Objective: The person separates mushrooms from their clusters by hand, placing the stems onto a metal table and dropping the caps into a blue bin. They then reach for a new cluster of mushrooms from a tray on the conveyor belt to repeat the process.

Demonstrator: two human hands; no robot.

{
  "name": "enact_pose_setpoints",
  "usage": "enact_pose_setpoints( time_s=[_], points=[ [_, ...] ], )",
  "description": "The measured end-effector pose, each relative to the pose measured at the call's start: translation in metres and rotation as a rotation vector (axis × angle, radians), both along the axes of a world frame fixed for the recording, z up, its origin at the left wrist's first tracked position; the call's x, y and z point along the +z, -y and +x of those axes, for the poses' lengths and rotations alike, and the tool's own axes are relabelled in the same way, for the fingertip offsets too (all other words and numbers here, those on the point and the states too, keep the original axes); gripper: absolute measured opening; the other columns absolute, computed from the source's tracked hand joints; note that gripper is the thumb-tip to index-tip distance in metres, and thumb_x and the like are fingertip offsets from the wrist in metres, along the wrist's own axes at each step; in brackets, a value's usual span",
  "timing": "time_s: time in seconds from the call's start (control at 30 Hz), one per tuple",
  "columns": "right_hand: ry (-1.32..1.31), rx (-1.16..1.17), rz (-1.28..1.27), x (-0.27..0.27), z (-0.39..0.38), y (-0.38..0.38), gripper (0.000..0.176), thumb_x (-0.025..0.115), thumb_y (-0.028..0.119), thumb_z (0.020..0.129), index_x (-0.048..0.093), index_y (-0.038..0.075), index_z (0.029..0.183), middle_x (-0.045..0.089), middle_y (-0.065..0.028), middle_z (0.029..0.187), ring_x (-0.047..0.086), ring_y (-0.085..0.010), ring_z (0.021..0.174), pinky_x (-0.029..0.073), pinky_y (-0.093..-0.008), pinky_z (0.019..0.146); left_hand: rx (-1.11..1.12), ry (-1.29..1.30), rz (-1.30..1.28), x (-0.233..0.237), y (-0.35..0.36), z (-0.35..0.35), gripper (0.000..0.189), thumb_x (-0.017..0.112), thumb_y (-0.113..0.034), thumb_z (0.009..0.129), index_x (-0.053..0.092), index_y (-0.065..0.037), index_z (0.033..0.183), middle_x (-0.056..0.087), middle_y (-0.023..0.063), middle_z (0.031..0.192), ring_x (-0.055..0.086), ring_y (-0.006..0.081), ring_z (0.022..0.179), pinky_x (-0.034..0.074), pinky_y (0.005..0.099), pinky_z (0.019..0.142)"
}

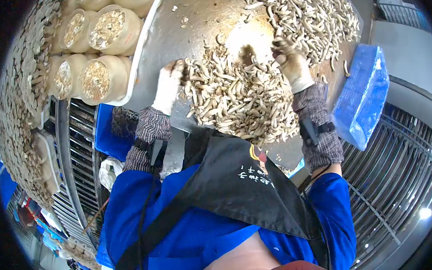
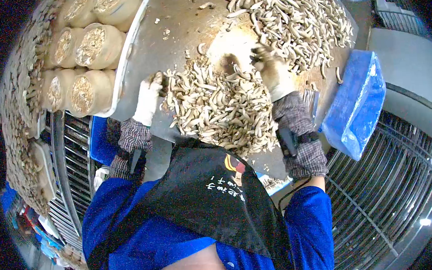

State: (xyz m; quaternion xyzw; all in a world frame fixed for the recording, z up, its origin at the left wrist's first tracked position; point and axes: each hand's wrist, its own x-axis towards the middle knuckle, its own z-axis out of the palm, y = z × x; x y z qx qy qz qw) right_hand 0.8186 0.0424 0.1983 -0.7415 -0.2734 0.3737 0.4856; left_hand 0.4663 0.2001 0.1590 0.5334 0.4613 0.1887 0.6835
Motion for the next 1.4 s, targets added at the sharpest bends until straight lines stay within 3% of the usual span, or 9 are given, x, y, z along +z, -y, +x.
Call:
enact_pose_setpoints(
  time_s=[0.17, 0.23, 0.3, 0.43, 0.57, 0.67, 0.73, 0.83, 1.4],
  points=[
    [-0.05, 0.501, -0.211, 0.058, -0.123, -0.033, 0.047, 0.058, 0.032, 0.098, 0.054, 0.0, 0.132, 0.068, -0.0115, 0.105, 0.062, -0.0096, 0.071, 0.05, -0.0221, 0.06, 0.088, 0.572, -0.645, 0.01, 0.046, 0.042, 0.06, 0.052, -0.057, 0.095, 0.061, -0.001, 0.113, 0.064, 0.0066, 0.093, 0.059, 0.0154, 0.08, 0.05, 0.0274, 0.067],
    [0.293, 0.653, -0.126, 0.049, -0.126, -0.031, 0.048, 0.058, 0.032, 0.098, 0.053, -0.001, 0.133, 0.068, -0.0111, 0.099, 0.059, -0.009, 0.062, 0.051, -0.0243, 0.059, -0.139, 0.353, 0.51, 0.008, 0.045, 0.049, 0.07, 0.032, -0.064, 0.099, 0.059, -0.003, 0.121, 0.067, 0.0084, 0.101, 0.064, 0.0203, 0.09, 0.053, 0.0351, 0.074],
    [0.099, 0.445, -0.297, 0.063, -0.117, -0.032, 0.047, 0.056, 0.031, 0.099, 0.054, -0.001, 0.132, 0.067, -0.0113, 0.096, 0.058, -0.0098, 0.058, 0.052, -0.0258, 0.058, 0.037, 0.41, -0.608, 0.031, 0.048, 0.043, 0.038, 0.041, -0.039, 0.104, 0.056, -0.009, 0.121, 0.065, 0.0061, 0.097, 0.058, 0.0167, 0.089, 0.049, 0.032, 0.073],
    [-0.048, 0.228, -0.414, 0.023, -0.036, -0.012, 0.038, 0.056, 0.032, 0.099, 0.055, 0.002, 0.121, 0.064, -0.0108, 0.087, 0.061, -0.0149, 0.072, 0.051, -0.0283, 0.071, 0.203, 0.539, -0.955, -0.004, 0.045, 0.034, 0.041, 0.037, -0.043, 0.103, 0.058, -0.01, 0.117, 0.067, 0.0036, 0.1, 0.059, 0.0153, 0.088, 0.049, 0.033, 0.069],
    [-0.65, -0.435, 0.239, -0.013, 0.056, -0.011, 0.045, 0.058, 0.033, 0.098, 0.052, -0.004, 0.122, 0.063, -0.0169, 0.108, 0.061, -0.0214, 0.091, 0.05, -0.0325, 0.084, 0.322, 0.483, -0.694, -0.017, 0.049, 0.018, 0.035, 0.041, -0.037, 0.103, 0.064, -0.012, 0.108, 0.067, -0.0014, 0.095, 0.056, 0.0118, 0.075, 0.044, 0.0283, 0.058],
    [0.066, -0.508, 0.013, 0.01, 0.04, -0.005, 0.06, 0.064, 0.037, 0.094, 0.047, -0.004, 0.135, 0.06, -0.0183, 0.12, 0.057, -0.0268, 0.108, 0.049, -0.0412, 0.091, 0.168, 0.241, -0.4, -0.029, 0.037, -0.016, 0.02, 0.056, -0.026, 0.098, 0.067, -0.009, 0.101, 0.064, -0.0017, 0.075, 0.053, 0.0113, 0.058, 0.041, 0.0245, 0.053],
    [0.64, 0.132, -0.314, -0.005, -0.016, 0.007, 0.052, 0.068, 0.034, 0.089, 0.057, -0.003, 0.125, 0.058, -0.023, 0.13, 0.059, -0.0242, 0.115, 0.047, -0.0415, 0.098, -0.098, -0.111, 0.045, -0.014, 0.046, -0.041, 0.033, 0.067, -0.033, 0.09, 0.068, -0.006, 0.108, 0.065, 0.0019, 0.07, 0.058, 0.0126, 0.062, 0.047, 0.0286, 0.057],
    [0.533, 0.278, -0.248, -0.008, -0.104, 0.02, 0.046, 0.064, 0.027, 0.092, 0.057, -0.002, 0.127, 0.065, -0.0241, 0.118, 0.064, -0.0319, 0.109, 0.049, -0.038, 0.097, -0.37, -0.409, 0.423, -0.005, 0.083, -0.058, 0.052, 0.073, -0.046, 0.081, 0.066, -0.005, 0.112, 0.071, 0.0152, 0.084, 0.071, 0.0269, 0.079, 0.054, 0.0374, 0.069],
    [0.896, 0.641, 0.072, -0.019, -0.214, 0.026, 0.034, 0.065, 0.01, 0.087, 0.06, 0.005, 0.121, 0.06, -0.0215, 0.116, 0.057, -0.0366, 0.11, 0.046, -0.0434, 0.093, -0.316, -0.401, 0.363, -0.024, 0.125, -0.051, 0.039, 0.065, -0.036, 0.086, 0.067, -0.01, 0.115, 0.07, 0.0155, 0.105, 0.067, 0.0309, 0.098, 0.052, 0.0419, 0.083]
  ],
)
